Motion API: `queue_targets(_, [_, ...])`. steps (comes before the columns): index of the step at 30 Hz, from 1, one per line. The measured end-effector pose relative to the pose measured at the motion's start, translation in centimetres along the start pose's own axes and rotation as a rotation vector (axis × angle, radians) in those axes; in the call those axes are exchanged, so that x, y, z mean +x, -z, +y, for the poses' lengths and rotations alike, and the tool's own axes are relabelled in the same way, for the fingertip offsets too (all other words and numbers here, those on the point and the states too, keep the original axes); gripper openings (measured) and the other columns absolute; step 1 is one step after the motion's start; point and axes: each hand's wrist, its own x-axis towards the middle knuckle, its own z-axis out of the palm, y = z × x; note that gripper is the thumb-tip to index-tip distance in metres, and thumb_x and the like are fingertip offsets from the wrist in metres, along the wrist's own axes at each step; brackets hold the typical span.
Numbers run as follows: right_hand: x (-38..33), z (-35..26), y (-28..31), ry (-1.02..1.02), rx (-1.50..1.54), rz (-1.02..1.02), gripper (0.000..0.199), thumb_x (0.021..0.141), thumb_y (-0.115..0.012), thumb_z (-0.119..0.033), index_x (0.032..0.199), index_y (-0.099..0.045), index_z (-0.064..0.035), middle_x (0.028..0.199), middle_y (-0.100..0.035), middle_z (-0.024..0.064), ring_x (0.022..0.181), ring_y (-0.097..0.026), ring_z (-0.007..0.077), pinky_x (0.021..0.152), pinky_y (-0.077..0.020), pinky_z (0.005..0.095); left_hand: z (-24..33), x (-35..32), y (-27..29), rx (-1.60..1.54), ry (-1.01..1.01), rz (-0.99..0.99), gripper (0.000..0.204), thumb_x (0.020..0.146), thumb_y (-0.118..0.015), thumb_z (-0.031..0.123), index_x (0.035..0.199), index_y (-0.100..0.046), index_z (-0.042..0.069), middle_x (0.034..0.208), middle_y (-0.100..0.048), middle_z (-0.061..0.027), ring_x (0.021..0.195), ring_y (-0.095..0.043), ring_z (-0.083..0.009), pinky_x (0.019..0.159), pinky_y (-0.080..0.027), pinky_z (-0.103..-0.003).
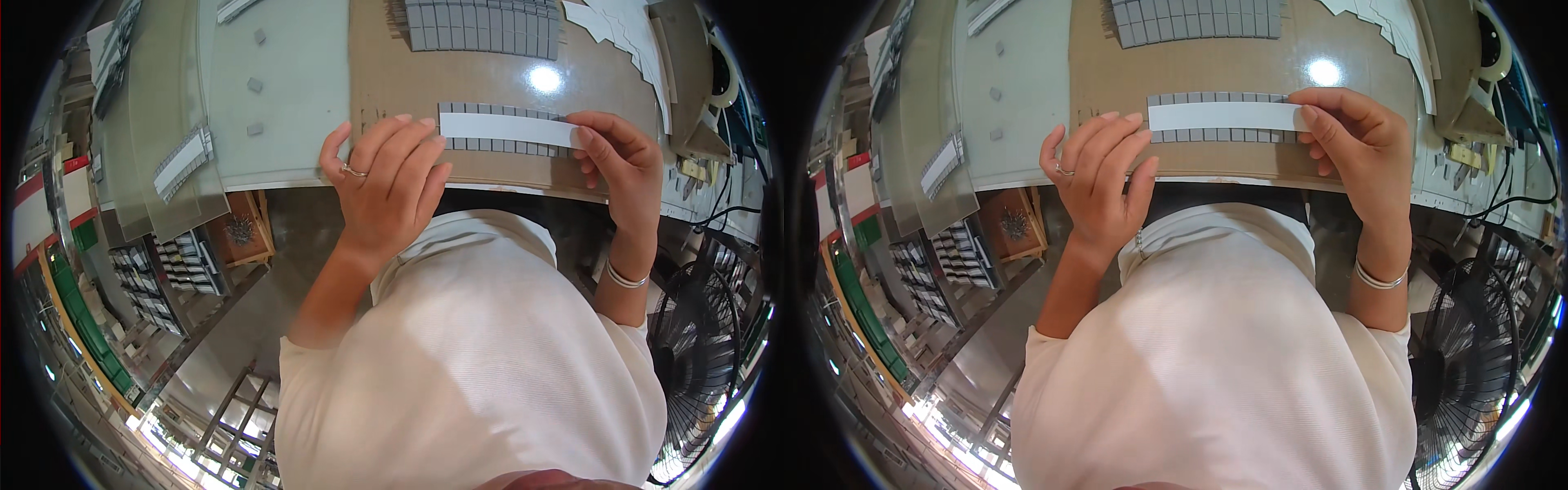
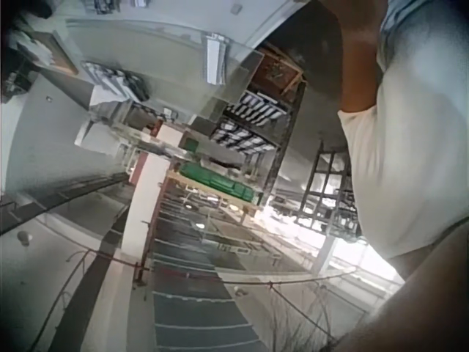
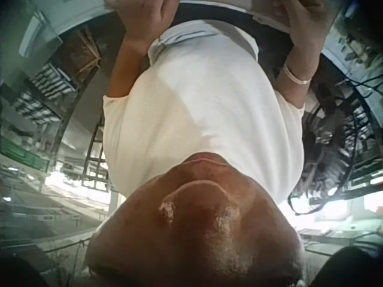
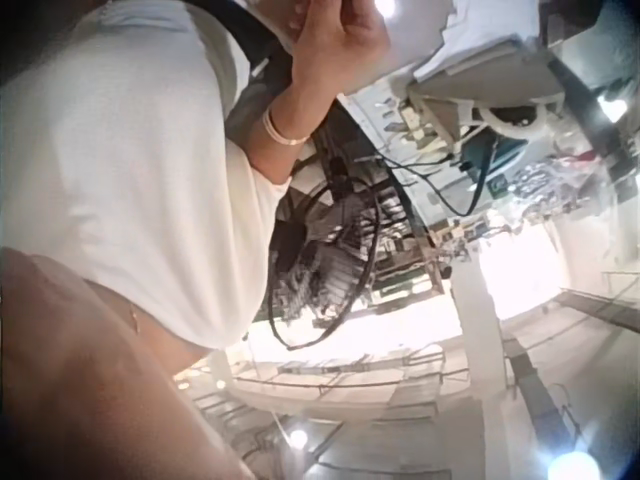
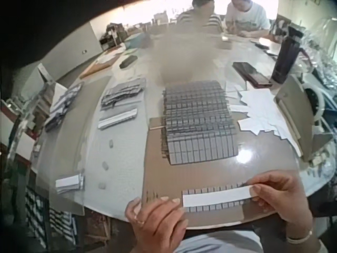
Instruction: Assembling small rectangular components onto an adhesive strip at a workbench.
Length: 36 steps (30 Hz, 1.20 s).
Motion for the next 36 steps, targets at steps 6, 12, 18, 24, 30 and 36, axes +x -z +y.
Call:
queue_targets(6, [0.1,-0.1,-0.1,0.005,-0.017,-0.002,0.017,0.095,-0.068,-0.014,0.106,-0.074,-0.0022,0.076,-0.065,-0.0009,0.061,-0.055,0.0032,0.051,-0.0418,0.0169,0.0,0.0,0.0,0.04,-0.014,0.009,0.028,0.08,-0.074,0.02,0.107,-0.069,0.016,0.119,-0.063,0.0032,0.114,-0.057,-0.017,0.106,-0.027,-0.051])
queue_targets(12, [-0.2,-0.5,0.2,-0.002,-0.059,0.061,0.019,0.095,-0.068,-0.014,0.108,-0.073,-0.0018,0.076,-0.065,-0.0004,0.062,-0.056,0.0038,0.051,-0.0429,0.0177,0.0,0.4,-0.1,0.035,-0.054,0.025,0.025,0.082,-0.072,0.019,0.107,-0.07,0.015,0.119,-0.063,0.0022,0.115,-0.057,-0.0177,0.107,-0.026,-0.051])
queue_targets(18, [-1.6,-0.3,5.3,0.24,0.079,0.278,0.029,0.099,-0.06,-0.015,0.121,-0.066,0.0039,0.086,-0.066,0.0039,0.067,-0.056,0.0072,0.056,-0.0455,0.0195,0.5,0.3,0.4,0.08,-0.038,-0.032,0.023,0.088,-0.066,0.02,0.11,-0.069,0.015,0.119,-0.065,0.001,0.115,-0.058,-0.0189,0.109,-0.025,-0.048])
queue_targets(24, [-3.3,-0.7,13.9,0.463,-0.504,0.961,0.031,0.103,-0.054,-0.025,0.115,-0.07,-0.0009,0.099,-0.07,0.0068,0.087,-0.063,0.0126,0.071,-0.0491,0.0248,0.4,0.3,0.5,0.126,-0.043,-0.052,0.023,0.093,-0.06,0.021,0.114,-0.067,0.013,0.118,-0.066,-0.0002,0.115,-0.059,-0.0213,0.11,-0.025,-0.049])
queue_targets(30, [2.0,-0.2,19.5,0.261,-0.548,0.721,0.059,0.102,-0.042,-0.054,0.093,-0.071,-0.0033,0.09,-0.067,0.0018,0.081,-0.054,0.0121,0.073,-0.0391,0.0277,0.2,-0.1,0.5,0.112,-0.033,-0.033,0.028,0.093,-0.06,0.02,0.118,-0.064,0.009,0.12,-0.066,-0.0037,0.117,-0.058,-0.0238,0.111,-0.025,-0.051])
queue_targets(36, [4.1,-1.3,19.7,0.221,-0.203,0.545,0.027,0.096,-0.06,-0.025,0.079,-0.061,-0.0035,0.078,-0.051,-0.0038,0.071,-0.04,0.0077,0.069,-0.0317,0.0244,0.3,0.2,0.6,0.052,-0.042,-0.037,0.039,0.086,-0.062,0.013,0.123,-0.062,0.003,0.12,-0.064,-0.0111,0.118,-0.057,-0.0292,0.112,-0.025,-0.053])
